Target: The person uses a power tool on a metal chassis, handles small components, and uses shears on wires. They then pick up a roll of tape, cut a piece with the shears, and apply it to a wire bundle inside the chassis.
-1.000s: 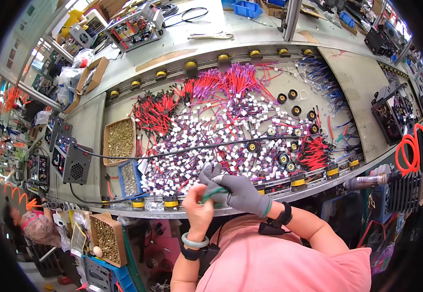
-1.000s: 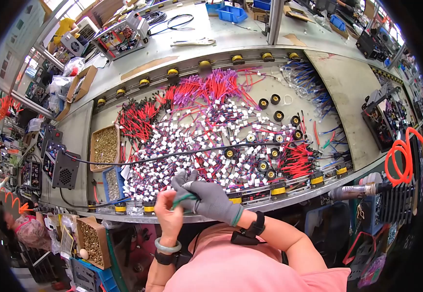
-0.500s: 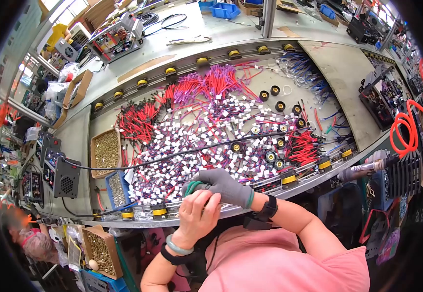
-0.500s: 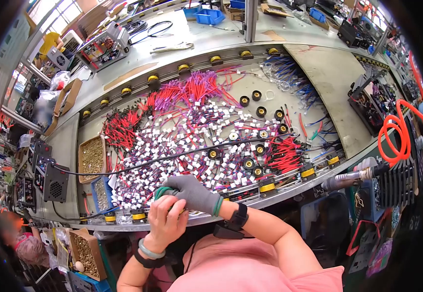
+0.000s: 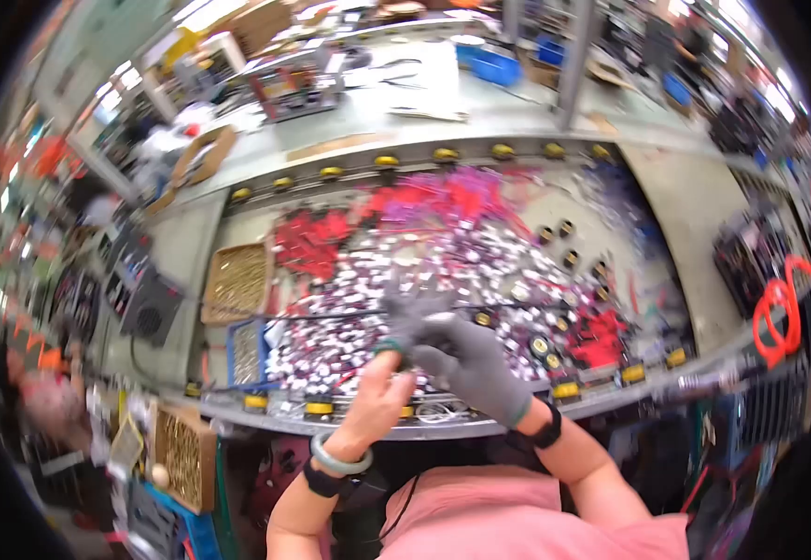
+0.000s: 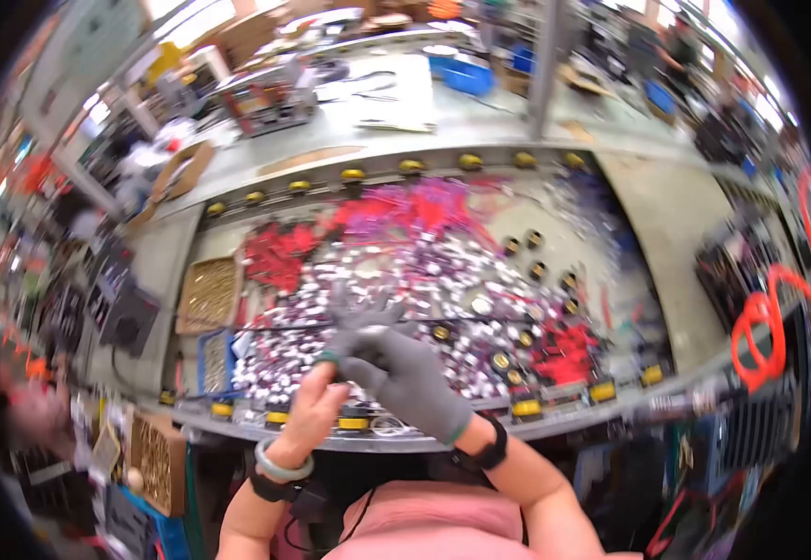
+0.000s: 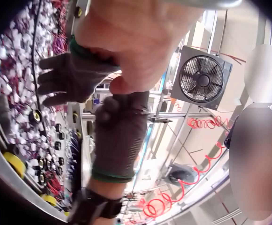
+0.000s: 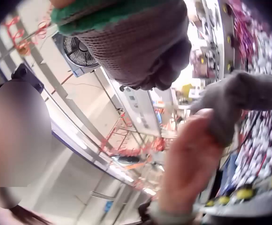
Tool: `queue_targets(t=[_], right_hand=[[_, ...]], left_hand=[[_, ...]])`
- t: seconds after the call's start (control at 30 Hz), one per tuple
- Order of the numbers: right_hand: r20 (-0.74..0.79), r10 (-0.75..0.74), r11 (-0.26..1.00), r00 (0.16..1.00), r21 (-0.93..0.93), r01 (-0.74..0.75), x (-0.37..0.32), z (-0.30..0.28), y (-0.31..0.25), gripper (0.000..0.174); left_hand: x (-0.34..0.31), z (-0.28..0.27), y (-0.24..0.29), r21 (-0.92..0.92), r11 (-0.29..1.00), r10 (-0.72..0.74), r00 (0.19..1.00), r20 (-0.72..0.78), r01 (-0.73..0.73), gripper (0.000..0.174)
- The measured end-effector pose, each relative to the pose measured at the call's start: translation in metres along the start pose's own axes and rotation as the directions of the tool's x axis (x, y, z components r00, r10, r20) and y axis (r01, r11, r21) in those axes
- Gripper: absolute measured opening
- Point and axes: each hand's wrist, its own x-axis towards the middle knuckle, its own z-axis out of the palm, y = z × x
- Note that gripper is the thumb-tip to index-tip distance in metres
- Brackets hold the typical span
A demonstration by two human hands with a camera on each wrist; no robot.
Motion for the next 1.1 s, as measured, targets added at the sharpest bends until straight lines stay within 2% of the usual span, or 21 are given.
queue_targets(t=[0.03, 0.07, 0.17, 0.23, 0.27, 0.3, 0.47, 0.57, 0.6, 0.63, 0.7, 0.73, 0.77, 0.8, 0.83, 0.87, 0.9, 0.97, 1.0, 1.03, 1.1], right_hand=[[-0.038, -0.038, 0.999, 0.999, -0.021, 0.037, -0.003, 0.0, 0.006, 0.026], [-0.132, -0.2, 0.961, 0.971, -0.221, 0.167, -0.004, 0.001, 0.016, 0.034], [-0.054, -0.201, 0.872, 0.978, -0.464, 0.154, 0.0, -0.004, 0.004, 0.045], [0.035, -0.155, 0.904, 0.987, -0.397, 0.156, 0.006, 0.002, 0.014, 0.043], [0.058, -0.164, 0.907, 0.985, -0.385, 0.174, 0.008, 0.001, 0.019, 0.043], [0.125, -0.131, 0.878, 0.983, -0.446, 0.174, 0.008, 0.0, 0.023, 0.036], [0.265, -0.121, 0.713, 0.957, -0.648, 0.269, 0.009, 0.012, 0.011, 0.015], [0.243, -0.247, 0.719, 0.938, -0.602, 0.346, 0.01, 0.017, 0.039, 0.014], [0.183, -0.215, 0.873, 0.959, -0.404, 0.273, 0.01, 0.019, 0.045, 0.01], [0.221, 0.001, 0.982, 0.975, -0.183, 0.04, 0.009, 0.013, 0.046, 0.01], [0.308, 0.41, 0.897, 0.859, 0.036, -0.441, 0.005, 0.002, 0.041, 0.015], [0.314, 0.408, 0.898, 0.858, 0.035, -0.439, 0.005, -0.001, 0.045, 0.015], [0.294, 0.385, 0.904, 0.875, 0.071, -0.422, 0.002, -0.004, 0.049, 0.017], [0.273, 0.366, 0.908, 0.889, 0.105, -0.406, -0.003, -0.007, 0.052, 0.018], [0.277, 0.367, 0.908, 0.888, 0.102, -0.407, -0.007, -0.008, 0.054, 0.018], [0.33, 0.37, 0.907, 0.868, 0.074, -0.415, -0.009, -0.009, 0.056, 0.019], [0.382, 0.376, 0.905, 0.844, 0.047, -0.424, -0.01, -0.009, 0.057, 0.02], [0.365, 0.313, 0.94, 0.877, 0.015, -0.341, -0.008, 0.0, 0.058, 0.02], [0.351, 0.249, 0.966, 0.903, -0.02, -0.259, -0.007, 0.005, 0.057, 0.021], [0.339, 0.183, 0.983, 0.923, -0.056, -0.175, -0.006, 0.008, 0.057, 0.023], [0.33, 0.176, 0.984, 0.927, -0.089, -0.155, 0.001, 0.011, 0.046, 0.021]], left_hand=[[-0.004, 0.002, -0.006, 0.2, 0.972, 0.125, 0.992, -0.005, -0.122, 0.029], [-0.008, 0.005, -0.006, 0.302, 0.946, 0.128, 0.992, 0.002, -0.123, 0.026], [-0.012, 0.025, -0.02, 0.514, 0.837, 0.212, 0.977, 0.013, -0.189, 0.018], [-0.017, 0.029, -0.017, 0.568, 0.821, 0.028, 0.997, 0.067, -0.061, 0.034], [-0.016, 0.032, -0.024, 0.52, 0.851, 0.057, 0.997, 0.05, -0.075, 0.043], [-0.013, 0.03, -0.019, 0.566, 0.808, 0.214, 0.977, -0.021, -0.165, 0.051], [-0.02, 0.031, -0.032, 0.623, 0.769, 0.232, 0.971, -0.065, -0.142, 0.044], [-0.026, 0.034, -0.035, 0.657, 0.754, 0.075, 0.996, -0.056, -0.019, 0.026], [-0.024, 0.033, -0.036, 0.657, 0.745, 0.255, 0.96, -0.118, -0.118, 0.017], [-0.023, 0.029, -0.039, 0.66, 0.744, 0.25, 0.96, -0.128, -0.106, 0.017], [-0.02, 0.02, -0.042, 0.565, 0.823, -0.142, 0.984, 0.106, 0.058, 0.026], [-0.02, 0.016, -0.044, 0.483, 0.875, 0.006, 0.998, 0.058, -0.033, 0.037], [-0.019, 0.009, -0.046, 0.482, 0.876, 0.004, 0.999, 0.051, -0.029, 0.037], [-0.014, -0.009, -0.03, 0.134, 0.98, -0.168, 0.972, 0.166, 0.147, 0.044], [-0.011, -0.019, -0.021, -0.204, 0.914, -0.273, 0.904, 0.33, 0.35, 0.051], [-0.013, -0.01, -0.038, -0.472, 0.816, -0.205, 0.93, 0.304, 0.334, 0.052], [-0.008, -0.011, -0.046, -0.473, 0.816, -0.205, 0.931, 0.302, 0.333, 0.052], [-0.001, -0.014, -0.06, -0.525, 0.638, -0.366, 0.822, 0.437, 0.564, 0.05], [0.003, -0.019, -0.044, -0.718, 0.458, -0.323, 0.851, 0.415, 0.524, 0.048], [0.011, -0.008, -0.043, -0.835, 0.439, -0.191, 0.942, 0.275, 0.333, 0.051], [0.027, -0.013, -0.034, -0.927, 0.045, -0.183, 0.915, 0.359, 0.372, 0.052]])
